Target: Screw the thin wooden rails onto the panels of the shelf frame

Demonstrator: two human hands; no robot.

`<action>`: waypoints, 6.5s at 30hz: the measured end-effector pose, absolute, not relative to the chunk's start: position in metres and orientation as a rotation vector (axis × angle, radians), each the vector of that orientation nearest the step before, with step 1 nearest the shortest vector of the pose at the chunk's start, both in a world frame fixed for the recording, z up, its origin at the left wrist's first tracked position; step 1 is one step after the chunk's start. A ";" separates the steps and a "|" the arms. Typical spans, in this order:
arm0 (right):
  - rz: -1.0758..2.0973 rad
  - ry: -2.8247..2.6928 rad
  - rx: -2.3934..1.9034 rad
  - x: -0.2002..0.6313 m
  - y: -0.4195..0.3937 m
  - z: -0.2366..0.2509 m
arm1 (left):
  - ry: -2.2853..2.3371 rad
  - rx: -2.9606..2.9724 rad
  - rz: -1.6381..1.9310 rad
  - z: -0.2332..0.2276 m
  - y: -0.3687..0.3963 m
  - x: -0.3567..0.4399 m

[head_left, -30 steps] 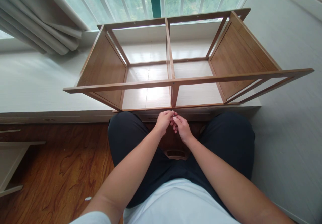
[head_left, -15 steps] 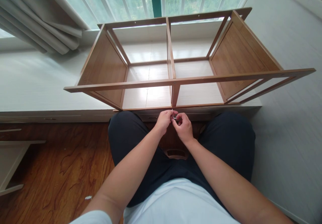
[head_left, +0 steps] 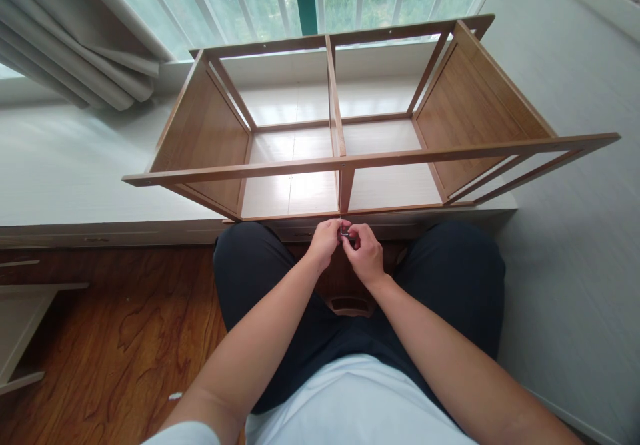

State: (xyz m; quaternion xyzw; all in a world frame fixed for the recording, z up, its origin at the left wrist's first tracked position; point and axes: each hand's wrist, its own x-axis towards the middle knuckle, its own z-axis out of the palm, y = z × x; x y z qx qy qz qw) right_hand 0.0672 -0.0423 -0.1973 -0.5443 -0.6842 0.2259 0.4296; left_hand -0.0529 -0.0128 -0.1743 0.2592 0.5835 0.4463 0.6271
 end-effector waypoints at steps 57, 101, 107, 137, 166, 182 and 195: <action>1.739 -0.746 -1.209 0.059 -0.029 -0.198 | 1.376 0.645 0.995 -0.166 -0.014 -0.054; 0.610 -1.666 -1.371 0.066 -0.041 -0.194 | 1.398 0.637 0.995 -0.168 -0.012 -0.056; 0.582 -1.668 -1.378 0.068 -0.039 -0.193 | 1.411 0.642 0.984 -0.171 -0.012 -0.057; 0.846 -1.537 -1.391 0.063 -0.036 -0.200 | 1.378 0.622 1.033 -0.164 -0.013 -0.055; 1.947 -0.454 -1.029 0.053 -0.033 -0.191 | 1.377 0.647 0.993 -0.162 -0.014 -0.054; 2.134 -0.386 -0.851 0.051 -0.036 -0.196 | 1.354 0.621 0.946 -0.168 -0.013 -0.054; 2.140 -0.345 -0.814 0.043 -0.034 -0.214 | 1.403 0.645 0.917 -0.164 -0.014 -0.054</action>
